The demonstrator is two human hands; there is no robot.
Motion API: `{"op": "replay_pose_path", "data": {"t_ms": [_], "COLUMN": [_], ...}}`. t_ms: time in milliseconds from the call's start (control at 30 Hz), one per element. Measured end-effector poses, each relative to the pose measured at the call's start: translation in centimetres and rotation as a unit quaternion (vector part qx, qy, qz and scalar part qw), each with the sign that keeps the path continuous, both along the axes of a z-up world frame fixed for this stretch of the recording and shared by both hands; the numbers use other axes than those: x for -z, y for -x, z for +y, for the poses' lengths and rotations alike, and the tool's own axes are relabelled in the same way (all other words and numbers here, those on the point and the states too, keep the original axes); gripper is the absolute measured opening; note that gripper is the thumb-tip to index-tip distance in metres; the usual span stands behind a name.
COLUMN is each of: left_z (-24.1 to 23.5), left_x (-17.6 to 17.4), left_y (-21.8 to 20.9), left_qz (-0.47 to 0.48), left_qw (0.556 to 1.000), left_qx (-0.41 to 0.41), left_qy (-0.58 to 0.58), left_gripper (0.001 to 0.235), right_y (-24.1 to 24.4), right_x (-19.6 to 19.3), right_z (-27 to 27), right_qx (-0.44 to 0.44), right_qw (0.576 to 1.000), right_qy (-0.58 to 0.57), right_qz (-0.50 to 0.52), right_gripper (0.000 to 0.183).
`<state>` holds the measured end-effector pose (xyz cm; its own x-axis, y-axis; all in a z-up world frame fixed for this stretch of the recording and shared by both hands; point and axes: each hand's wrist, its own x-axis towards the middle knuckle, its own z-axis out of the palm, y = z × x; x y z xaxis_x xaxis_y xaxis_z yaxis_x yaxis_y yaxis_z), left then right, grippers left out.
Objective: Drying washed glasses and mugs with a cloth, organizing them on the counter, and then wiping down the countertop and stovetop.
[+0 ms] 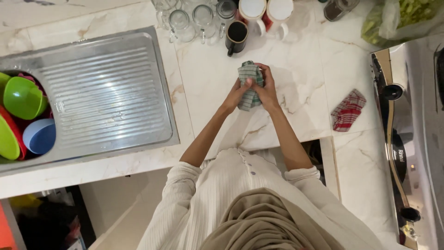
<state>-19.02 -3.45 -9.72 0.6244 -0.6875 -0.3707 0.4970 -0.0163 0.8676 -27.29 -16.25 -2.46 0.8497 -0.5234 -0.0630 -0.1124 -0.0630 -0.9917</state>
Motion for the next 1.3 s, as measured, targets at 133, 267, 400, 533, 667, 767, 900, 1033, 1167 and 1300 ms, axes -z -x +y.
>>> {"op": "replay_pose_path", "data": {"t_ms": [133, 267, 400, 533, 667, 767, 900, 1033, 1167, 1300], "left_z": [2.6, 5.0, 8.4, 10.1, 11.3, 12.4, 12.5, 12.3, 12.2, 10.2], "left_x": [-5.3, -3.7, -2.2, -5.9, -5.3, -4.2, -5.5, -5.2, -6.3, -4.8], "left_y": [0.7, 0.7, 1.1, 4.6, 9.2, 12.1, 14.0, 15.7, 16.2, 16.2], "left_qz": [0.014, 0.073, 0.171, 0.196, 0.205, 0.211, 0.074, 0.12, 0.107, 0.1], "left_qw": [0.996, 0.993, 0.971, 0.956, 0.946, 0.943, 0.986, 0.976, 0.98, 0.983], "left_qx": [0.063, 0.069, 0.021, 0.089, 0.084, 0.083, 0.125, 0.167, 0.151, 0.118], "left_qy": [0.061, 0.058, 0.164, 0.198, 0.235, 0.243, 0.083, 0.07, 0.067, 0.1], "left_gripper": [0.085, 0.076, 0.06, 0.052, 0.066, 0.077, 0.095, 0.082, 0.04, 0.033], "right_y": [1.6, 3.4, 6.6, 9.1, 12.3, 16.0, 21.7, 26.7, 29.9, 30.4], "right_x": [-2.0, -3.6, -2.7, -2.7, -4.6, -4.4, -4.9, -4.8, -1.6, 4.1], "right_z": [0.7, 1.5, 2.7, 7.1, 13.2, 15.5, 14.4, 10.6, 1.5, -11.2], "right_qx": [-0.04, -0.085, 0.004, 0.023, -0.029, 0.012, 0.13, 0.17, 0.224, 0.298], "right_qw": [0.935, 0.977, 0.979, 0.994, 0.998, 0.998, 0.972, 0.951, 0.945, 0.834], "right_qy": [-0.338, -0.18, -0.176, -0.11, -0.037, 0.054, -0.191, -0.251, 0.22, 0.441], "right_qz": [-0.1, -0.079, -0.103, 0.004, -0.032, -0.003, -0.048, -0.059, 0.094, 0.146], "right_gripper": [0.048, 0.047, 0.054, 0.045, 0.07, 0.067, 0.052, 0.053, 0.054, 0.058]}}
